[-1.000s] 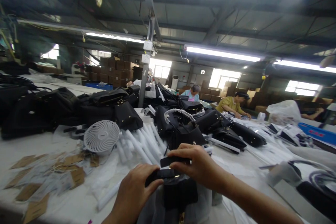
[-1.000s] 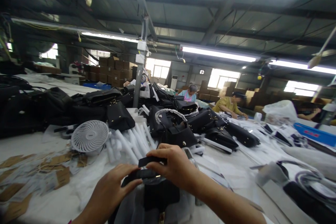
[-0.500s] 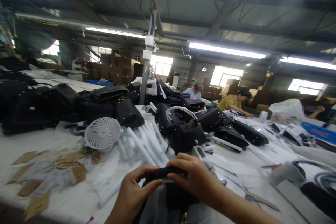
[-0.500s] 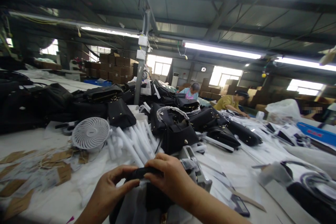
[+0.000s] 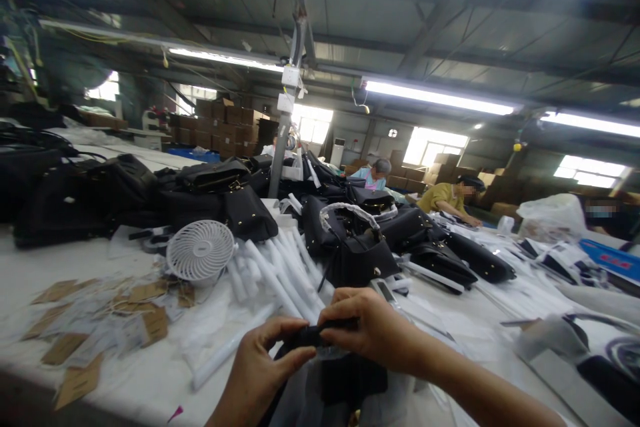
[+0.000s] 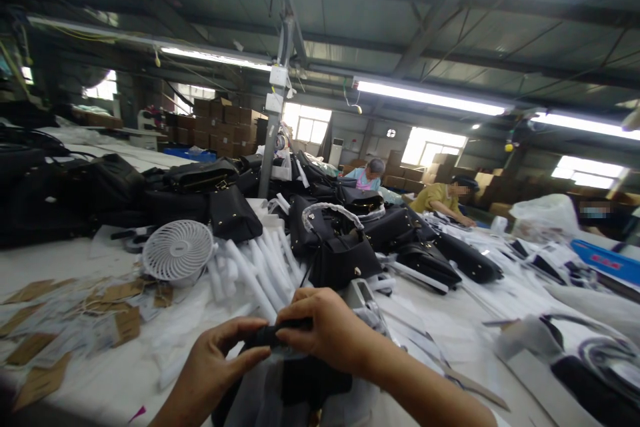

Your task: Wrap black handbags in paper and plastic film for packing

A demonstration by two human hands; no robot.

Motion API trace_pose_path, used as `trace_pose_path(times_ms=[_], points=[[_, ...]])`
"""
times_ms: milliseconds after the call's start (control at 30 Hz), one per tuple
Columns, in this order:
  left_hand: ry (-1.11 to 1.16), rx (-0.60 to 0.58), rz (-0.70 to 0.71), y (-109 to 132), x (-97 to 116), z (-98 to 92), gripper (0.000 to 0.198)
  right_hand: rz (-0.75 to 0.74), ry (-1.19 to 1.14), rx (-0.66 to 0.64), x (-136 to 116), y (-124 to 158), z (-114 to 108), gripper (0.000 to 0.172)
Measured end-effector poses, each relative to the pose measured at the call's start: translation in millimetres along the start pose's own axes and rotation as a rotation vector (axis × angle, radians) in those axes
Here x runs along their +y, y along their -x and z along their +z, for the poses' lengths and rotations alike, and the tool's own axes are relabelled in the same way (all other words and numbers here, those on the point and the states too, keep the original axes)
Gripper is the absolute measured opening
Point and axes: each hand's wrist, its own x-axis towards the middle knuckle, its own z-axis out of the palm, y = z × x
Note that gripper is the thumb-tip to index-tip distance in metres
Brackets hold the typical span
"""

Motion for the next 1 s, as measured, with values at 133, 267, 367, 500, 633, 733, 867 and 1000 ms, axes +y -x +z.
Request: trace_pose_path(times_ms=[133, 267, 367, 500, 633, 733, 867, 1000], points=[[0.015, 0.030, 0.022, 1.7, -2.3, 1.0, 0.027, -0.005, -0.027, 0.065, 2.3, -0.7, 13.0, 0.013], [0.009, 0.050, 0.046, 1.6, -1.2, 4.3, 0.025, -0.025, 0.057, 0.147, 6.2, 1.0, 31.7, 0.012], [0.002, 0.071, 0.049, 1.1, 0.8, 6.0, 0.025, -0.041, 0.105, 0.189, 5.7, 2.1, 36.6, 0.013], [0.003, 0.061, 0.048, 1.2, 3.5, 4.5, 0.028, -0.024, 0.062, 0.142, -4.9, 4.7, 25.8, 0.017], [0.011, 0.068, 0.071, 2.1, 8.9, 2.1, 0.028, 0.106, -0.003, 0.127, -17.0, 5.6, 10.9, 0.015], [-0.019, 0.033, 0.090, 3.4, 12.8, 5.0, 0.020, 0.200, 0.002, 0.094, -19.3, 2.0, 10.9, 0.006], [-0.014, 0.030, 0.078, 4.4, 11.5, 10.3, 0.018, 0.186, 0.028, 0.032, -18.3, -5.5, 19.6, 0.010], [-0.054, 0.017, 0.109, 5.4, 8.8, 1.7, 0.022, 0.084, 0.214, -0.004, -16.2, -9.9, 18.8, 0.030]])
